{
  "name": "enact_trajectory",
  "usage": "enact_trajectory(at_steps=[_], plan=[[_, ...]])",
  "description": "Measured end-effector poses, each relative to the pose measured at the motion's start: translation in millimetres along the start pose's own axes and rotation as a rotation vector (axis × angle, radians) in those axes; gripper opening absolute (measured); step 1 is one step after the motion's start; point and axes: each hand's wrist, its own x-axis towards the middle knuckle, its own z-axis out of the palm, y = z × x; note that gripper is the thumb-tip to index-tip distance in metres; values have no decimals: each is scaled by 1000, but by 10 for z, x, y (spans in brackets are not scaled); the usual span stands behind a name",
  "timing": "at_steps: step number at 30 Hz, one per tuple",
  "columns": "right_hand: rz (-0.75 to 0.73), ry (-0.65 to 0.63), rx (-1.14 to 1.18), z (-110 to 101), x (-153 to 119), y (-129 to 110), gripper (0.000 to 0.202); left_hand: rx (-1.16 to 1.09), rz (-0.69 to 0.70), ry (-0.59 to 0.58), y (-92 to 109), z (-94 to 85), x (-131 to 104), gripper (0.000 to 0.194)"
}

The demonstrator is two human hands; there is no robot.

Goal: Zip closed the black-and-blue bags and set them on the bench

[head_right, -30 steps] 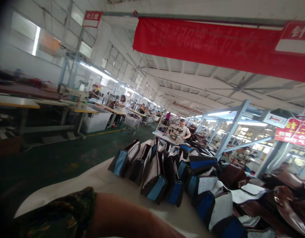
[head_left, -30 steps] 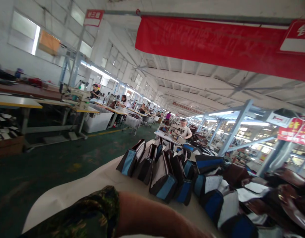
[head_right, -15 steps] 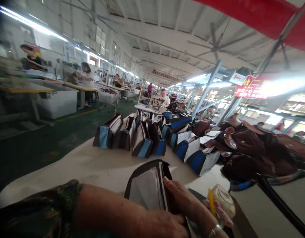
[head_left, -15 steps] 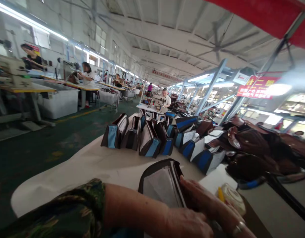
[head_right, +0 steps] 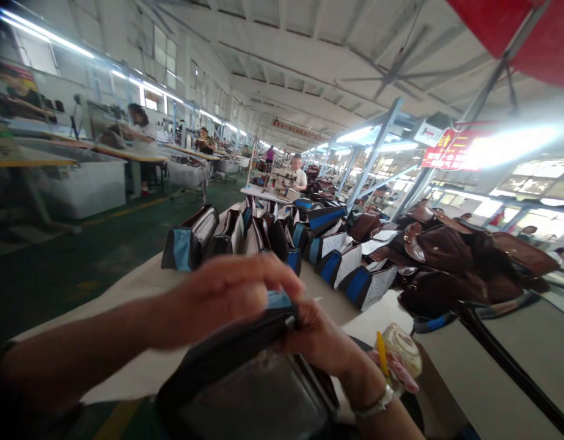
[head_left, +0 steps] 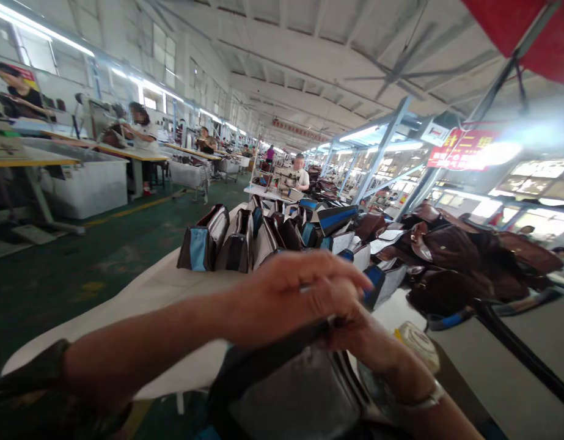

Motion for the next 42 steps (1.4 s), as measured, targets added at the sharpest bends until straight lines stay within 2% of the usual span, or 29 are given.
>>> enact_trajectory(at_steps=[1,2,3,4,6,8,11,14,17,22,26,29,32,36,40,42], plan=[[-24,-64,-27,10,-43,-139,21,9,-52,99,-3,-206,32,41],[-54,-127,-63,26,-77,-257,17,17,-87,146,-56,-351,62,45],[-89,-182,-104,44,-104,-347,15,-4,-137,138,-150,-433,84,50],[-126,-220,-142,65,-126,-401,14,-38,-198,72,-272,-456,89,56],[-162,-213,-173,101,-164,-399,17,-103,-321,-116,-541,-371,42,72],[-134,-135,-161,115,-222,-273,23,-146,-397,-248,-765,-203,-62,82],[-33,-24,-133,83,-380,-12,30,-244,-420,-356,-932,3,-203,74],[69,28,-91,19,-600,161,30,-351,-392,-554,-950,98,-202,54],[122,82,-41,-27,-815,228,27,-363,-383,-638,-913,191,-97,47],[157,104,-27,-92,-1045,216,8,-361,-457,-643,-854,399,23,45],[71,151,58,-157,-1099,140,26,-419,-519,-630,-844,503,61,40],[75,193,28,-160,-1119,82,35,-477,-555,-613,-838,549,92,36],[98,261,-12,-127,-1154,27,35,-534,-559,-600,-835,581,117,33],[93,309,-113,-43,-1172,-74,26,-506,-564,-597,-838,606,144,32],[69,333,-333,97,-1093,-148,35,-498,-583,-619,-836,621,177,31],[52,349,-333,149,-1047,-136,35,-471,-564,-629,-833,625,191,28]])
